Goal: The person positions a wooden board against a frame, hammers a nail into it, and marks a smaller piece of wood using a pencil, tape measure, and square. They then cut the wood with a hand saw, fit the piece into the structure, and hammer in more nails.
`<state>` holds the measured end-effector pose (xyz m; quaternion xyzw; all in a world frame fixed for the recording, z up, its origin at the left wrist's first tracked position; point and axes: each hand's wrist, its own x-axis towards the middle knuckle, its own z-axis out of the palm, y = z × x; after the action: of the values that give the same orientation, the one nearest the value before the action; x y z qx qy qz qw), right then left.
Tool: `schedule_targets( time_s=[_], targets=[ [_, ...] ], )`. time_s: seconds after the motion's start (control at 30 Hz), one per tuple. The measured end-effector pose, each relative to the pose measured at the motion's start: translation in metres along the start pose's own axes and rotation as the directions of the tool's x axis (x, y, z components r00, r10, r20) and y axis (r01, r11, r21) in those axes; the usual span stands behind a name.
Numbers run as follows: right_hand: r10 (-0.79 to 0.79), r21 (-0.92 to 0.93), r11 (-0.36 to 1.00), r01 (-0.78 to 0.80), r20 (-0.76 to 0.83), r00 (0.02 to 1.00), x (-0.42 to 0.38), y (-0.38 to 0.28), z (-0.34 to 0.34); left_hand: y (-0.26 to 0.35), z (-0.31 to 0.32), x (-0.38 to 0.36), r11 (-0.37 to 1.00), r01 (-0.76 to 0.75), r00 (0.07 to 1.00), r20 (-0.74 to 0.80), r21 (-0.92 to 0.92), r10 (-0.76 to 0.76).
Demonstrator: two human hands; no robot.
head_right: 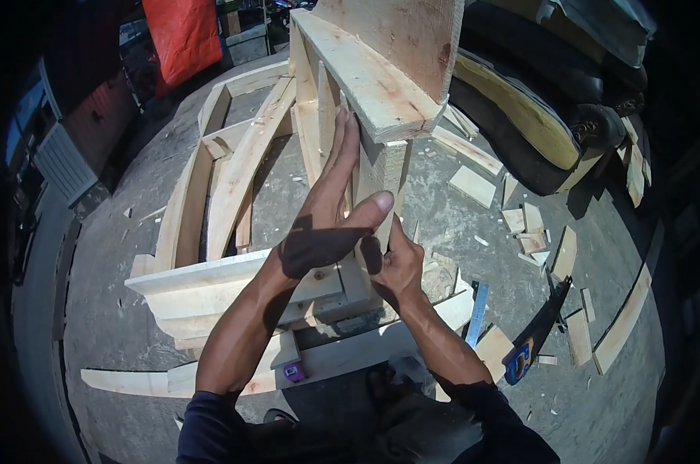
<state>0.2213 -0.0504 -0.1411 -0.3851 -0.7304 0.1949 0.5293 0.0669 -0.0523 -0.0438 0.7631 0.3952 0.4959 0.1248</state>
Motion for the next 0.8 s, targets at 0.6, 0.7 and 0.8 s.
schedule_targets(
  time_s=[0.6,0.7,0.8],
  targets=[
    [-0.154,0.112,0.984,0.141,0.122,0.981,-0.009,0.030,0.000,0.005,0.058,0.012,0.989,0.095,0.926,-0.374,0.110,-0.048],
    [0.031,0.300,0.952,-0.061,0.104,0.994,-0.010,0.027,0.004,0.005,0.058,0.014,0.982,0.075,0.907,-0.421,0.173,0.004],
    [0.016,0.254,0.966,-0.051,0.139,0.990,-0.007,0.024,0.003,0.003,0.057,0.015,0.980,0.064,0.905,-0.425,0.186,0.022]
  ],
)
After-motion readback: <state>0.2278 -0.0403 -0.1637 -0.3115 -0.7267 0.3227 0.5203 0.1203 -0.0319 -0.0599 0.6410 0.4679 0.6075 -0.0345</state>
